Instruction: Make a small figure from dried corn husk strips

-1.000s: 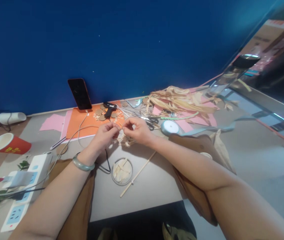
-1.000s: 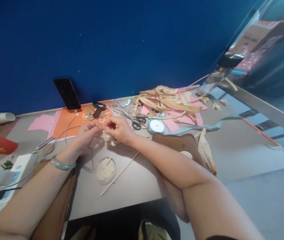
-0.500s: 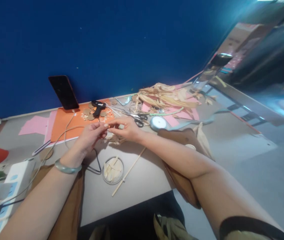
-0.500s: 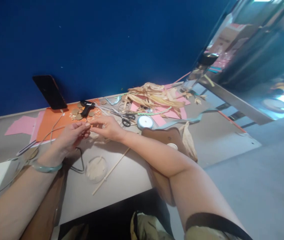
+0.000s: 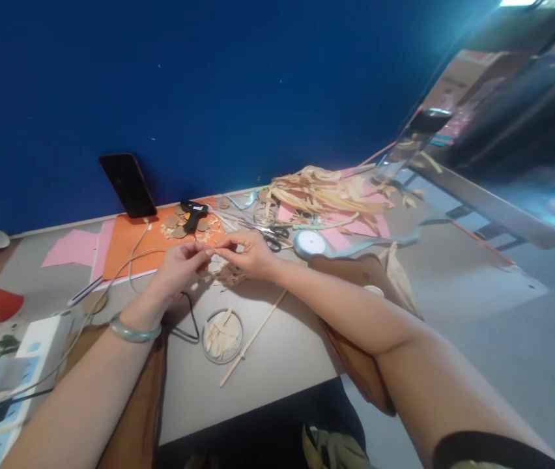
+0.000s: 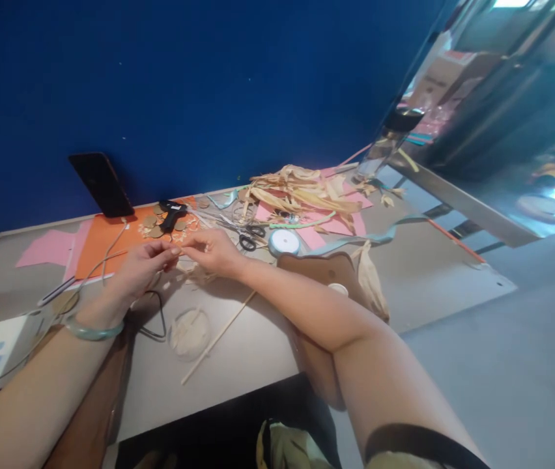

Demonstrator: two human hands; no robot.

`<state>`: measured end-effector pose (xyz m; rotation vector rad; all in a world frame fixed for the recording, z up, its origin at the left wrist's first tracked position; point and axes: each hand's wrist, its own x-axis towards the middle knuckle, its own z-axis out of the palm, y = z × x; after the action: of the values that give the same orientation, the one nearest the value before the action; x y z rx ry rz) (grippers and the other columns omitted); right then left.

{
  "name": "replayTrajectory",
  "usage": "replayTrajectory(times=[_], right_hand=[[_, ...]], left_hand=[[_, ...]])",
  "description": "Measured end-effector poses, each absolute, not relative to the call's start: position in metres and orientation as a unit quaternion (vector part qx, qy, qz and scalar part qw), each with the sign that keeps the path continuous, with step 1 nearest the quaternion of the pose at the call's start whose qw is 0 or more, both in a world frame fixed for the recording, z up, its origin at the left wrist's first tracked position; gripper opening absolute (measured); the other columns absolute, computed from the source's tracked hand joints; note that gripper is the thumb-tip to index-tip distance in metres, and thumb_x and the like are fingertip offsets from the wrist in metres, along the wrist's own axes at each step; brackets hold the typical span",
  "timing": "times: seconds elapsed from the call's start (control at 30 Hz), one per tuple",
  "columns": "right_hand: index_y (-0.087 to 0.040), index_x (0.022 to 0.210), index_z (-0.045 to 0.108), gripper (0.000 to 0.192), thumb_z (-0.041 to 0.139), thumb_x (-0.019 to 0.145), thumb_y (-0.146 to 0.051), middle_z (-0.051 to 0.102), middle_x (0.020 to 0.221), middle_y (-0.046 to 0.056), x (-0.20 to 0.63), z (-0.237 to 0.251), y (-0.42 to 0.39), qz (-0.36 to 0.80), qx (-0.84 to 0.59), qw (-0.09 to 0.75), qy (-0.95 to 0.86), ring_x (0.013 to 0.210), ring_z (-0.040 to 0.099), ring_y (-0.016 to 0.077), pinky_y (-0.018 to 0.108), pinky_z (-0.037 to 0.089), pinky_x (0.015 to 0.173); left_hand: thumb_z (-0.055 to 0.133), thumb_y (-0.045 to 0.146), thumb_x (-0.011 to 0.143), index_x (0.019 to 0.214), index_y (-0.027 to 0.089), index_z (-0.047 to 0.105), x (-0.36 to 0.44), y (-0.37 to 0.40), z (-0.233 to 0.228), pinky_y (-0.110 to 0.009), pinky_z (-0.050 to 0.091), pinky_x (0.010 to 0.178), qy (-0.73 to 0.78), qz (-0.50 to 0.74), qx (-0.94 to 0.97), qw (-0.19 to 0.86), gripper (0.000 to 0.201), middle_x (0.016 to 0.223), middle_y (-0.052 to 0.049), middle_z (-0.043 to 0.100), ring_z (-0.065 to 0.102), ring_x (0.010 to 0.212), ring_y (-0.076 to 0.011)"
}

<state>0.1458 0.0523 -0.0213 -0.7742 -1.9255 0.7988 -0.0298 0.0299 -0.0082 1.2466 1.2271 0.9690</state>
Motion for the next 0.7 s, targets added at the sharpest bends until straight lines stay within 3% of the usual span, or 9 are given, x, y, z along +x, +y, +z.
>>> replayTrajectory(times=[0.27,0.5,0.7], right_hand=[[-0.015,0.079,0.071,0.019,0.062,0.08,-0.031,0.069,0.071,0.003,0.146,-0.025,0.055,0.341,-0.334,0.416,-0.774,0.061,0.056,0.0106,0.023,0.043,0.06],[-0.015,0.072,0.069,0.013,0.063,0.076,-0.026,0.065,0.064,0.002,0.145,-0.02,0.054,0.349,-0.368,0.402,-0.763,0.058,0.054,0.0112,0.024,0.044,0.059],[-0.015,0.068,0.066,0.01,0.063,0.073,-0.024,0.063,0.062,0.0,0.145,-0.019,0.058,0.347,-0.365,0.403,-0.764,0.058,0.053,0.0107,0.024,0.044,0.06]], left_hand=[[0.067,0.032,0.069,0.07,0.016,0.057,-0.03,0.033,-0.016,-0.022,0.034,0.05,0.497,0.425,0.601,0.459,0.019,0.058,0.003,0.053,0.045,0.051,-0.0089],[0.053,0.025,0.081,0.078,0.018,0.055,-0.033,0.033,-0.019,-0.026,0.034,0.059,0.504,0.355,0.732,0.29,0.008,0.071,-0.001,0.056,0.047,0.062,-0.013],[0.05,0.019,0.082,0.076,0.018,0.052,-0.03,0.031,-0.013,-0.027,0.032,0.059,0.503,0.333,0.755,0.259,0.006,0.069,0.0,0.052,0.044,0.061,-0.0138]])
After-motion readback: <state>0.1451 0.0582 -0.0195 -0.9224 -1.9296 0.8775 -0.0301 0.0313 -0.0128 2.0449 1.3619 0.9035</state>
